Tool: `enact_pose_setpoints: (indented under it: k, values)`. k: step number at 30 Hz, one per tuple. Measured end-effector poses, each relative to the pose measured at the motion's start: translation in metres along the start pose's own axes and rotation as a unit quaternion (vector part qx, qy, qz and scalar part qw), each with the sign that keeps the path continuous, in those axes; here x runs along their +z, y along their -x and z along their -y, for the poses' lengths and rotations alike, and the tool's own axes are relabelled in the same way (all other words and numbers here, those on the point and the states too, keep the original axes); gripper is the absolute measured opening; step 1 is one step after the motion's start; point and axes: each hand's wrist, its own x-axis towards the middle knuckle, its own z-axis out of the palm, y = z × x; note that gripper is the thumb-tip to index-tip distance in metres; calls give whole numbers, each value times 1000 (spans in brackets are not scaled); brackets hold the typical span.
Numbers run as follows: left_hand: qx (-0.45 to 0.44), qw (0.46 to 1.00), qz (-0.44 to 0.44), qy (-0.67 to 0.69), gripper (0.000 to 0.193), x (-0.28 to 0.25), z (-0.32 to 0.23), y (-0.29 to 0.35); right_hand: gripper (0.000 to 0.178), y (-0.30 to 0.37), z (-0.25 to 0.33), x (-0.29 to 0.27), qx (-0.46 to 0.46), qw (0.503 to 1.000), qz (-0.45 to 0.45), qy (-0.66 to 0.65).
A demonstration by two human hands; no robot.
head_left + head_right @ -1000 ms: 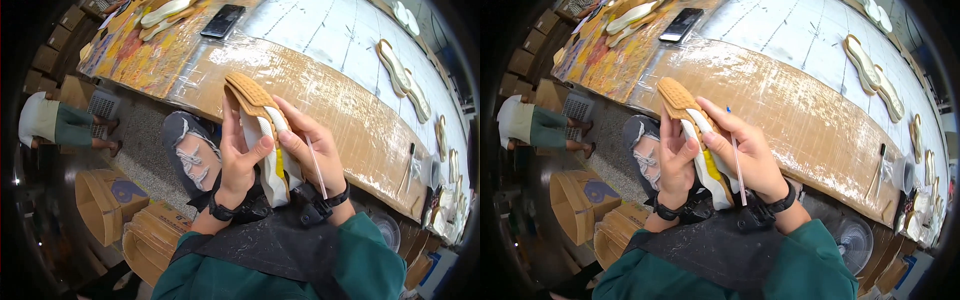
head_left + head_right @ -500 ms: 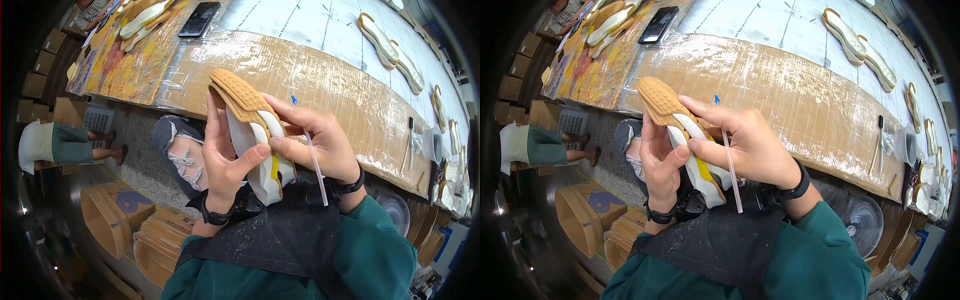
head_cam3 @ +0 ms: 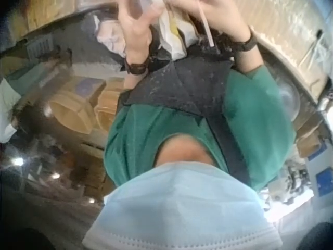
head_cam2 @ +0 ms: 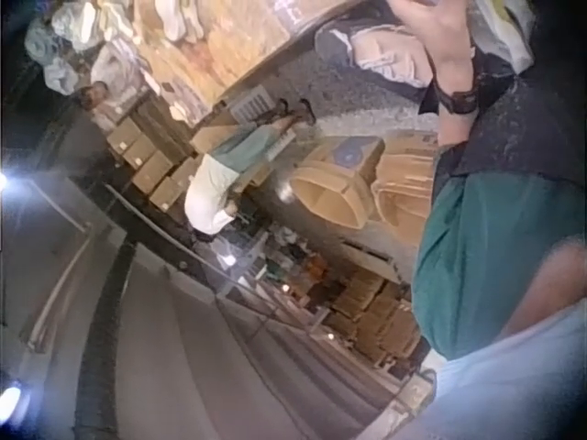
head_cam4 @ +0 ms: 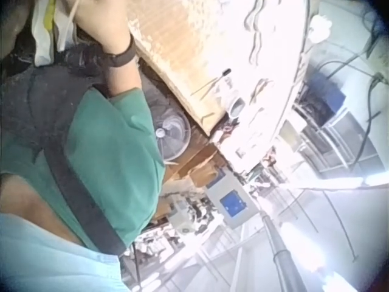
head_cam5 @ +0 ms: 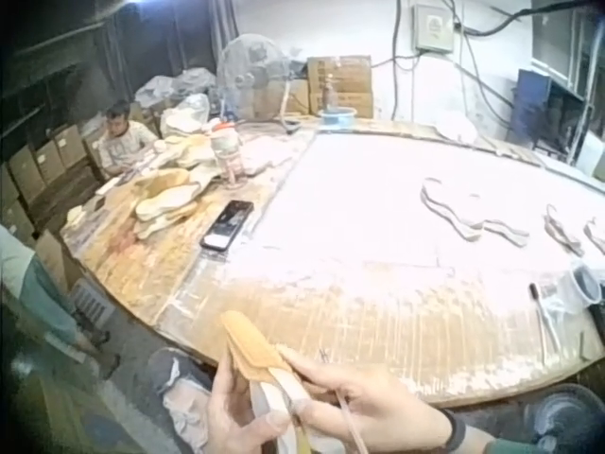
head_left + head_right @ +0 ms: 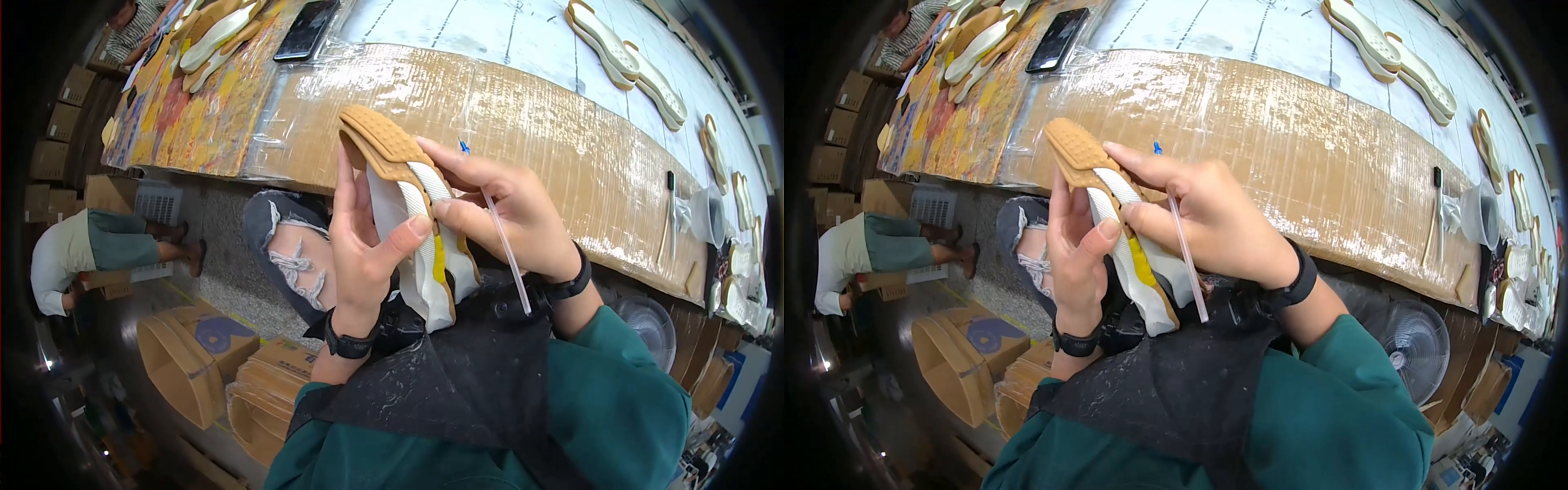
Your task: The person marks shoe soles with a marker pen, then places them onto a conveyor belt for assembly.
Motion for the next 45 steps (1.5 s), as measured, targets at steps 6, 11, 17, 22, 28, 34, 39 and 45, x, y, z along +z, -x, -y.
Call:
enact_pose_setpoints:
  k: [6, 11, 17, 22, 28, 34, 39, 45]
  values:
    - [-69, 993, -84, 36, 73, 1, 19, 0, 41, -5, -18, -4, 2, 993, -115, 36]
    - [2, 985, -168, -41, 53, -5, 54, -8, 40, -10, -28, 2, -77, 944, -207, 246]
    - [-6, 975, -219, 43, 24, -13, 41, -6, 41, -20, -42, -61, 103, 942, -241, 209]
    - [-43, 971, -188, 142, 20, -21, 31, -7, 43, -8, -71, -105, -60, 829, -273, 484]
    - [-42, 977, -185, 93, 29, -8, 29, 3, 41, 18, -3, -3, 100, 994, 30, 43]
    - [5, 995, -70, -67, 97, -2, 16, 8, 39, 21, -9, 12, -15, 997, -35, 74]
    - [-64, 995, -70, -26, 84, -3, 10, 10, 27, 16, 1, 2, 85, 993, 21, -79]
    - [-50, 997, -59, -26, 81, 0, 8, 12, 23, 14, 6, -3, 142, 983, 18, -114]
